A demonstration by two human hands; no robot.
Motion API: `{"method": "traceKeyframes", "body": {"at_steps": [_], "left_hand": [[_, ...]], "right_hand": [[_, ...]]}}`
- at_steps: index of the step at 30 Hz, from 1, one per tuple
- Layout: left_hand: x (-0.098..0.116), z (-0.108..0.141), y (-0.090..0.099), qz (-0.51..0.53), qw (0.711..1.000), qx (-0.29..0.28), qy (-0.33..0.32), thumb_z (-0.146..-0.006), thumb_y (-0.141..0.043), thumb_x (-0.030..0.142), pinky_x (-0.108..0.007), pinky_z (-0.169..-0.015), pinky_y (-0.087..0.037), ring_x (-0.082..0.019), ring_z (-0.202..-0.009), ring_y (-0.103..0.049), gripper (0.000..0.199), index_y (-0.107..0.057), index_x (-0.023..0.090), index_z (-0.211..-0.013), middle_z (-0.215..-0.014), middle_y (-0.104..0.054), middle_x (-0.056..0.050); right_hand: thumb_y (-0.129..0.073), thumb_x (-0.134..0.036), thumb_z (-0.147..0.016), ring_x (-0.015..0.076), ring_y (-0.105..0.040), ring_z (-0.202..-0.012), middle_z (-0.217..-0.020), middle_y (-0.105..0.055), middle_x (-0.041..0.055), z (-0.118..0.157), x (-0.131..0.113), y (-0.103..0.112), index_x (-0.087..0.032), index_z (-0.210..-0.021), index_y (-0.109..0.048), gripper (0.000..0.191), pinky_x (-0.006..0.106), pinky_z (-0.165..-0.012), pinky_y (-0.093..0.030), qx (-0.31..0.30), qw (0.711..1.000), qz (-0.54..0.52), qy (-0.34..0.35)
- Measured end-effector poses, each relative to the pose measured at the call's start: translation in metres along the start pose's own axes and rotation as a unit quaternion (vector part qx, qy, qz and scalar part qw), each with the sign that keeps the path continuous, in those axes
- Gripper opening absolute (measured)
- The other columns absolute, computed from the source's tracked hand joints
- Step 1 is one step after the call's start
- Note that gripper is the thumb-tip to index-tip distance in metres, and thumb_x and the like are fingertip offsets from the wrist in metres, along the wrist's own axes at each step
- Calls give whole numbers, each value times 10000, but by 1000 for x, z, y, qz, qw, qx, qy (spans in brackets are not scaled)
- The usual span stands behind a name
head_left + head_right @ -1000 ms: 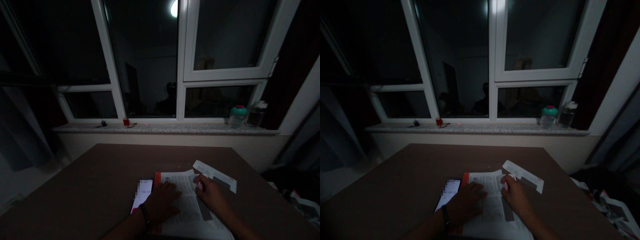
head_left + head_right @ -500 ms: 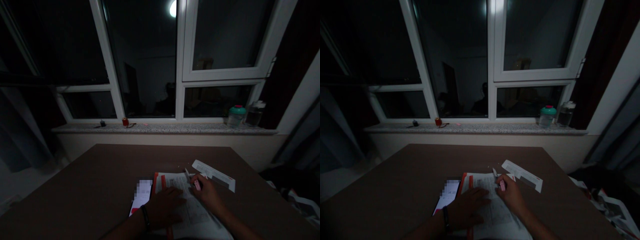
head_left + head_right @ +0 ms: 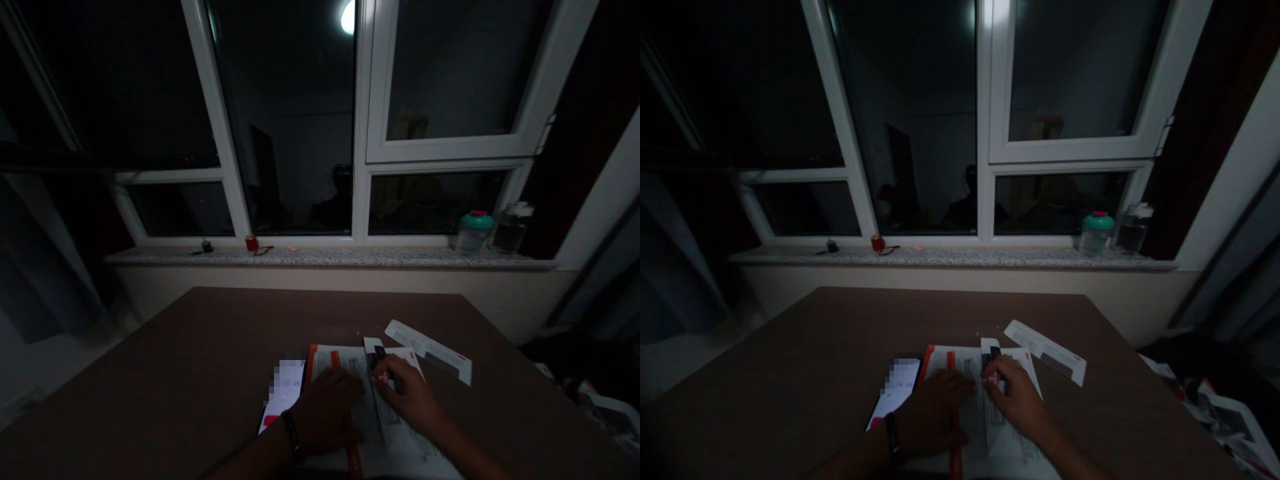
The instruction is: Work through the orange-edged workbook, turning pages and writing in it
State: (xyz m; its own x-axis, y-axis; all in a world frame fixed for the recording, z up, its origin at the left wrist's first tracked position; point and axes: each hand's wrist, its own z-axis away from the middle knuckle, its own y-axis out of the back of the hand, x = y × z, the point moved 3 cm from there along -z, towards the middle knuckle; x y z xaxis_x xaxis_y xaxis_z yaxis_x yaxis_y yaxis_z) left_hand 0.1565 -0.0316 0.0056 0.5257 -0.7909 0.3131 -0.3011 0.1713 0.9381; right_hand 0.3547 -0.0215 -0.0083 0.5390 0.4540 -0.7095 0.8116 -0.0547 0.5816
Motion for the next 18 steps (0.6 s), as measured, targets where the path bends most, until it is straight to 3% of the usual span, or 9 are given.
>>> {"method": "traceKeyframes", "body": {"at_steps": [3, 8, 14, 18], "left_hand": [[-4, 0, 2, -10, 999, 18, 49, -718, -783, 534, -450, -1006, -339, -328, -1184, -463, 725, -465, 239, -1299, -1303, -528, -95], [-8, 1, -1, -22, 996, 37, 78, -694, -813, 501, -473, -1033, -321, -345, -1220, -423, 823, -419, 246, -1370, -1371, -470, -108], [-4, 1, 2, -49, 996, 25, 65, -783, -764, 433, -482, -1016, -344, -337, -1206, -430, 777, -361, 301, -1433, -1352, -467, -98], [-3, 2, 4, -69, 996, 6, 61, -814, -744, 433, -499, -1010, -350, -347, -1208, -431, 761, -331, 357, -1449, -1355, -455, -92]], "right_hand": [[-525, -228, -856, 203, -590, -848, -848, -621, 25, 2, -3, 0, -218, -848, -619, 95, 309, -781, -451, -13, 1000, -2, 23], [-510, -171, -853, 210, -595, -950, -938, -638, 39, 5, -11, -1, -228, -910, -615, 133, 326, -863, -454, -53, 997, -14, 48], [-503, -145, -842, 214, -587, -1035, -1043, -638, 47, 8, -25, -5, -246, -1014, -612, 227, 342, -909, -460, -107, 992, -31, 62], [-496, -124, -832, 215, -585, -1040, -1055, -636, 50, 8, -33, -2, -244, -1034, -616, 264, 349, -917, -460, -111, 990, -45, 71]]}}
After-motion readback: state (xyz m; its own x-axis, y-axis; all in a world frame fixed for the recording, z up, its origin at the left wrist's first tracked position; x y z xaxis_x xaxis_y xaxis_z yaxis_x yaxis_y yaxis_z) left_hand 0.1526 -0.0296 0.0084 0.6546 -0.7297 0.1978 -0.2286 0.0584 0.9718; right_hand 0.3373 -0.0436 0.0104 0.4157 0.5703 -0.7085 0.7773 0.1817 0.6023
